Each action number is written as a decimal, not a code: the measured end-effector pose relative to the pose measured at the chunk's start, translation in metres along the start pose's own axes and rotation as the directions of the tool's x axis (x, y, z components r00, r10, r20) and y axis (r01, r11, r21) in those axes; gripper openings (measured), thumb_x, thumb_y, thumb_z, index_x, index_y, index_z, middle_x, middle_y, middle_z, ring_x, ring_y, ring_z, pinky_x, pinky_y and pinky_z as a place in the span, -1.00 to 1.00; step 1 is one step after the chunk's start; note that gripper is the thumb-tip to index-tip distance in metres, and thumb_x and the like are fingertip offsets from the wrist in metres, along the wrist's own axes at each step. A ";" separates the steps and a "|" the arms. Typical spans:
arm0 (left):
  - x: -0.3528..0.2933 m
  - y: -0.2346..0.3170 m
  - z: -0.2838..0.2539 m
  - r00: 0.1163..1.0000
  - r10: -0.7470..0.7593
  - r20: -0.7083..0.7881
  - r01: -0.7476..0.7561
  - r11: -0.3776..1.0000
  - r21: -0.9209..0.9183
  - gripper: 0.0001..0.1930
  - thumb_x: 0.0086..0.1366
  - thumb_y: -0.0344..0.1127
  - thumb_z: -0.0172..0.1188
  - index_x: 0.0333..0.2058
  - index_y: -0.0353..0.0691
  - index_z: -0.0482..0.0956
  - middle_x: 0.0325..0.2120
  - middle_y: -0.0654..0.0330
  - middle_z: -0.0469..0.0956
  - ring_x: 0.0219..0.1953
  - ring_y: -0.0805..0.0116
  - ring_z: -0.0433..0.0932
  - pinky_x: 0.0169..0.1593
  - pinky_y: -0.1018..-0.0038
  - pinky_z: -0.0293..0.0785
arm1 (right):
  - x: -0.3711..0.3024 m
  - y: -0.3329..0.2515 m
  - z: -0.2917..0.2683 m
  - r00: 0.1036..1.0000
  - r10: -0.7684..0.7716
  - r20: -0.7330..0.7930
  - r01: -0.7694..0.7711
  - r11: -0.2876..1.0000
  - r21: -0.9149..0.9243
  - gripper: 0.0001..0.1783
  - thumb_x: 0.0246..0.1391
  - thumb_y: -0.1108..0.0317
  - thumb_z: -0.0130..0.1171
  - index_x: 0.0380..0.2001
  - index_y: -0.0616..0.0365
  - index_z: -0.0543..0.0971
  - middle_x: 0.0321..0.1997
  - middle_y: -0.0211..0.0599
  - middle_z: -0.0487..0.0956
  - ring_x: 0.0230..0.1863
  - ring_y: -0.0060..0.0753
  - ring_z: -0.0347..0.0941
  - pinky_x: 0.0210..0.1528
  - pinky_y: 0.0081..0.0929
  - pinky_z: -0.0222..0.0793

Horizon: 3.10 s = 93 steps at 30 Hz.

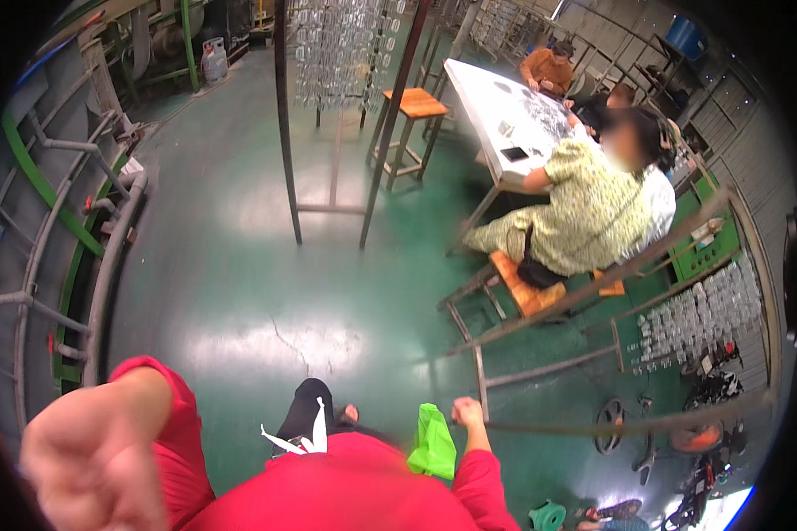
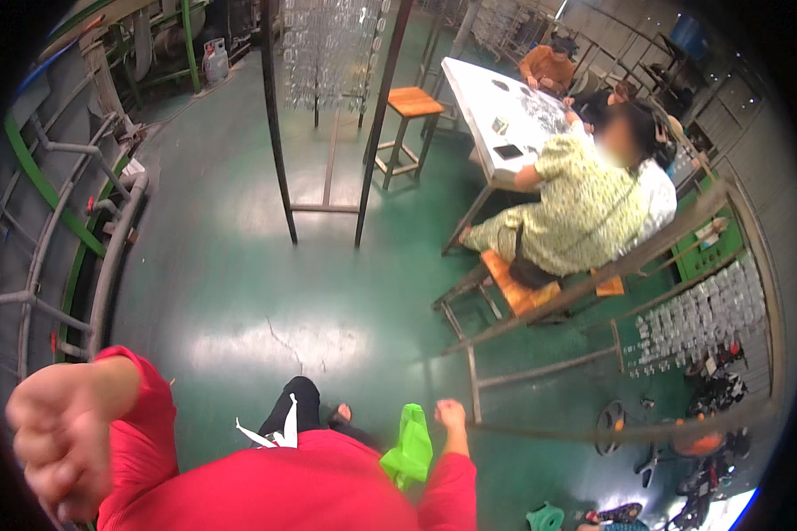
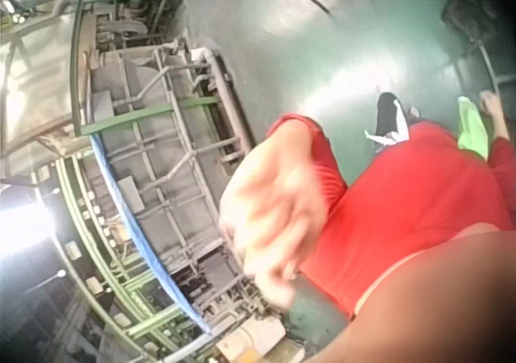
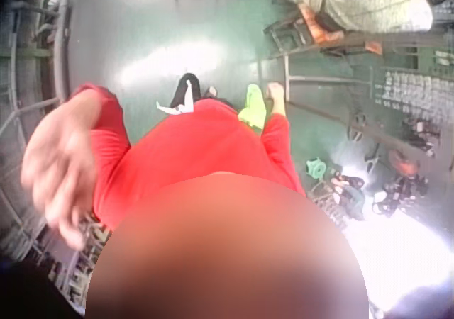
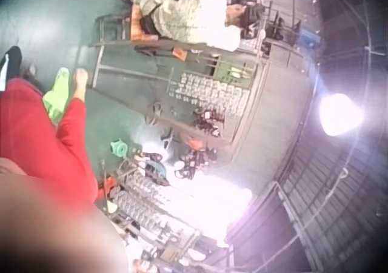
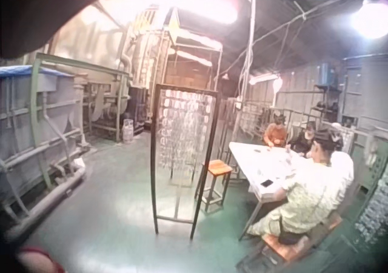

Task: The person sorts small metal parts on a white table, separating them into piles and transferring them into a black tray. The person also moves the tray to a nearby rack and returns to continue sorting.

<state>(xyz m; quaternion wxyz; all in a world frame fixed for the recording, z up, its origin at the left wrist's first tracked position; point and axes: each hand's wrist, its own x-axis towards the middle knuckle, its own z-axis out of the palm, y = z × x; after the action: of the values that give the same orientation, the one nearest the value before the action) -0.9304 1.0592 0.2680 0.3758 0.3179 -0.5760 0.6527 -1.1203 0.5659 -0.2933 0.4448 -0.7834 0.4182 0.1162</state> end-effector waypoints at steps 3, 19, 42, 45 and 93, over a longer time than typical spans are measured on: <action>-0.123 -0.041 0.049 0.844 -0.478 0.245 0.504 0.862 -0.052 -0.91 0.21 -0.41 -0.03 -0.31 -0.07 0.41 -0.68 0.35 0.38 -0.73 0.51 0.25 -0.59 0.56 0.25 | 0.108 -0.178 -0.001 0.957 -0.289 0.034 0.280 0.946 0.164 -0.83 0.15 0.34 0.13 -0.29 0.23 0.57 -0.43 -0.32 0.63 -0.43 -0.52 0.55 -0.38 -0.52 0.46; -0.557 -0.254 0.366 -0.352 -0.208 0.913 0.933 0.006 0.361 -0.76 0.28 -0.28 0.03 -0.16 -0.19 0.59 -0.34 0.03 0.63 -0.26 0.04 0.61 -0.16 0.24 0.50 | 0.228 -0.511 -0.138 0.871 -0.484 -0.084 0.487 0.873 0.015 -0.78 0.11 0.36 0.15 -0.19 0.18 0.59 -0.25 -0.19 0.62 -0.21 -0.26 0.58 -0.13 -0.39 0.47; -0.930 -0.578 0.764 -0.406 -0.590 0.698 0.899 -0.393 0.190 -0.68 0.11 -0.67 -0.17 -0.29 -0.36 0.58 -0.42 0.18 0.57 -0.38 0.47 0.54 -0.22 0.55 0.49 | 0.592 -0.749 -0.352 0.782 -0.447 -0.433 0.559 0.811 0.172 -0.87 0.12 0.47 0.15 -0.25 0.19 0.59 -0.33 -0.25 0.59 -0.35 -0.40 0.55 -0.29 -0.53 0.42; -0.961 -0.632 0.850 -0.279 -0.477 0.833 0.940 -0.313 0.136 -0.71 0.15 -0.67 -0.14 -0.29 -0.37 0.57 -0.43 0.17 0.58 -0.36 0.46 0.56 -0.21 0.54 0.50 | 0.661 -0.785 -0.356 0.829 -0.318 -0.460 0.457 0.859 0.232 -0.86 0.11 0.40 0.17 -0.24 0.11 0.60 -0.31 -0.26 0.60 -0.29 -0.33 0.58 -0.24 -0.47 0.44; -1.146 -0.786 1.180 -0.577 0.183 0.796 0.304 -0.857 0.417 -0.53 0.34 -0.26 0.12 0.16 -0.32 0.31 -0.11 0.22 0.52 -0.19 0.59 0.46 -0.28 0.60 0.39 | 1.156 -0.874 -0.483 0.751 0.252 -0.611 0.385 0.585 0.714 -0.42 -0.06 0.58 0.13 0.11 0.26 0.34 -0.06 -0.20 0.54 -0.05 -0.33 0.48 -0.02 -0.44 0.38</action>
<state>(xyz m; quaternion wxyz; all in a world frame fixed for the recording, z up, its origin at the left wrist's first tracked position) 0.3121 -0.2097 -0.1417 0.5595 0.5001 -0.1502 -0.6437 0.1716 -0.2327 -0.1305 0.5774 -0.4969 0.5192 -0.3875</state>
